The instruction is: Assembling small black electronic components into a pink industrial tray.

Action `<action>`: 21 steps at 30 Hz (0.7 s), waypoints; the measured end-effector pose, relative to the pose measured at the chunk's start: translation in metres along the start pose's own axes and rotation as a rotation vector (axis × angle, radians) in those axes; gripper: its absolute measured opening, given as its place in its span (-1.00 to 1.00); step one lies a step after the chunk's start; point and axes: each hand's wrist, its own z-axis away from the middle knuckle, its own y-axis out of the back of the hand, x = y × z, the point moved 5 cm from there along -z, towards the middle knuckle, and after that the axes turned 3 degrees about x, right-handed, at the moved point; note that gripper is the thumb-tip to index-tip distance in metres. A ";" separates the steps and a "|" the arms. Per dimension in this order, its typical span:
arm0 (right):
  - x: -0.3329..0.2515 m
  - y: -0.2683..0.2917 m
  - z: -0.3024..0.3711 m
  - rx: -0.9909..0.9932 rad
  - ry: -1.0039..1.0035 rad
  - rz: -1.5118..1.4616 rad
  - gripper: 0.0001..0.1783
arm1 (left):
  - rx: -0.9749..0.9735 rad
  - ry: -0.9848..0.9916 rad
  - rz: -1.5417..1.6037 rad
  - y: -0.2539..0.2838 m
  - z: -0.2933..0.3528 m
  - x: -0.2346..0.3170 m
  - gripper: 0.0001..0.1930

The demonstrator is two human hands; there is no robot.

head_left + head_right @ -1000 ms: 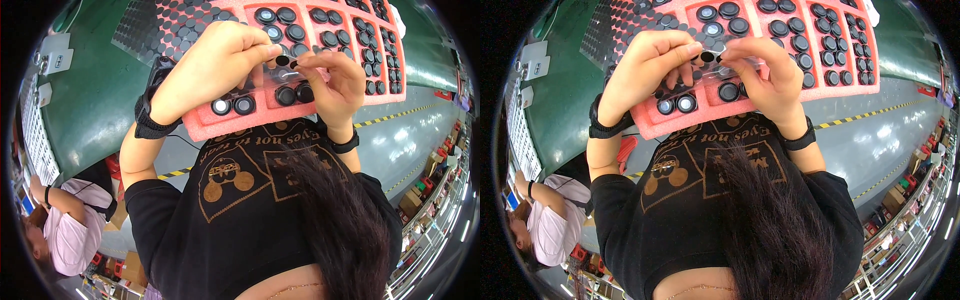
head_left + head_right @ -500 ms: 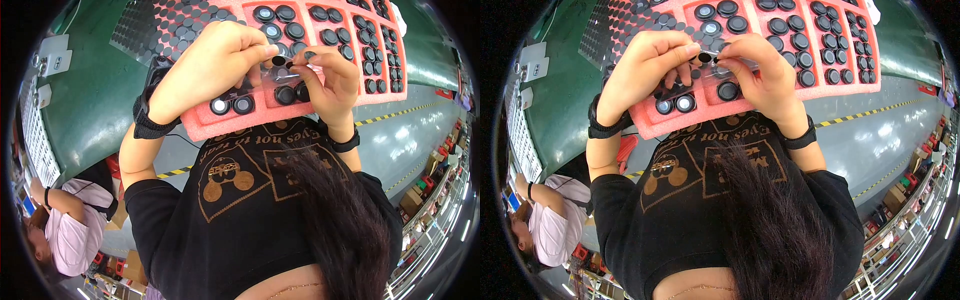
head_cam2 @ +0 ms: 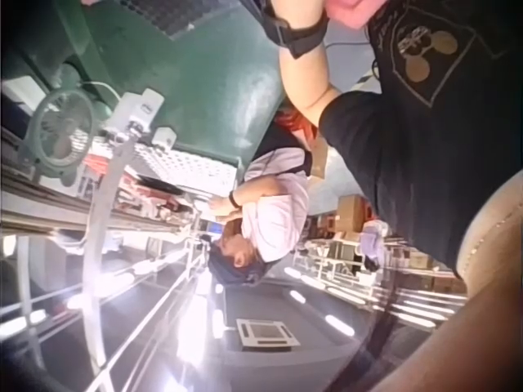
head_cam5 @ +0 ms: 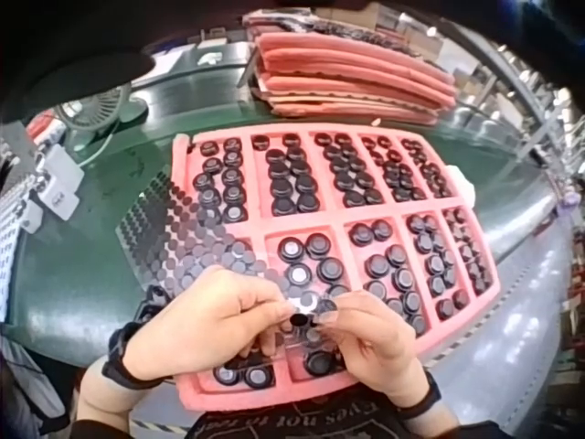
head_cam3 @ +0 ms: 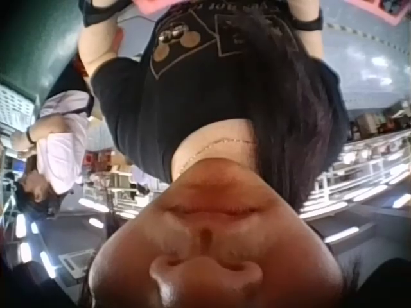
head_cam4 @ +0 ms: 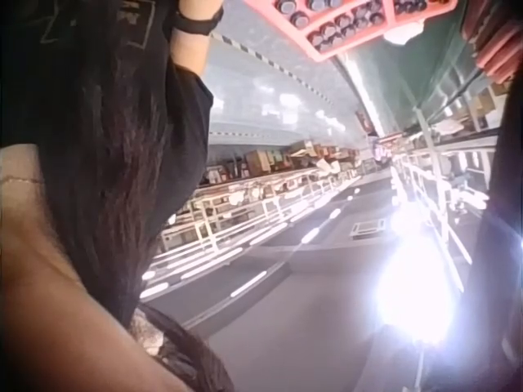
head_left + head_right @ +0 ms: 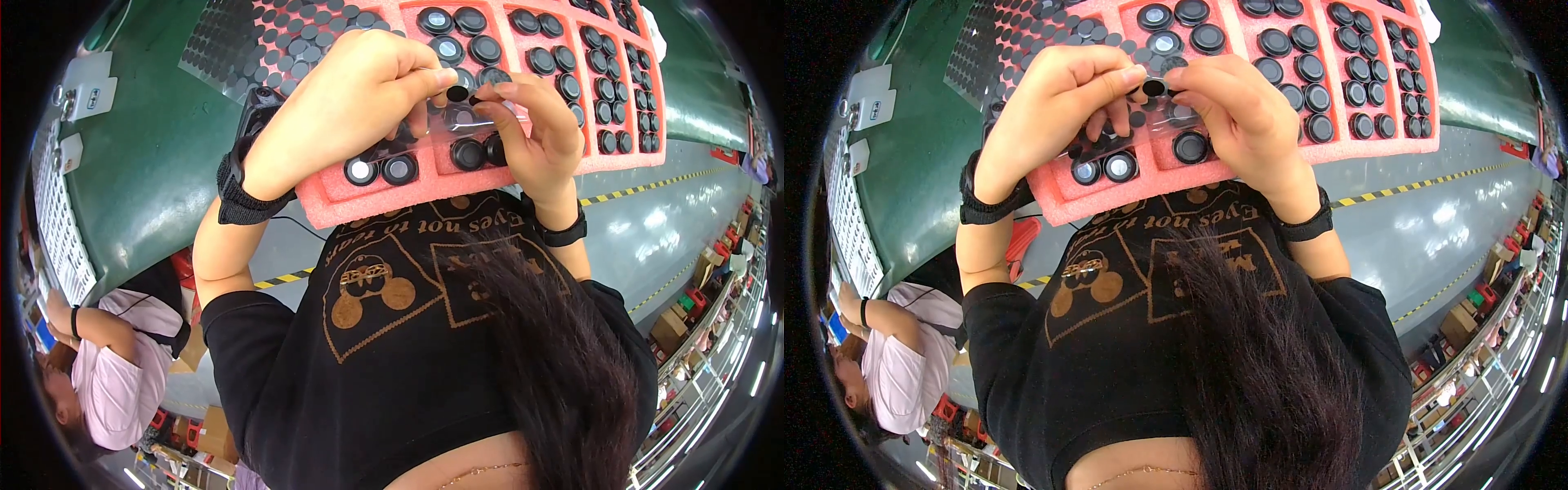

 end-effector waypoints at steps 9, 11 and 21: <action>0.008 -0.001 0.005 0.050 0.007 -0.148 -0.52 | 0.005 -0.002 -0.018 0.001 -0.002 0.000 -0.75; 0.005 0.000 0.002 0.071 -0.025 -0.085 -0.53 | 0.007 -0.001 -0.024 0.001 -0.002 -0.001 -0.75; 0.009 0.000 -0.001 0.099 -0.125 -0.461 -0.43 | 0.010 -0.015 -0.070 0.006 -0.002 0.000 -0.75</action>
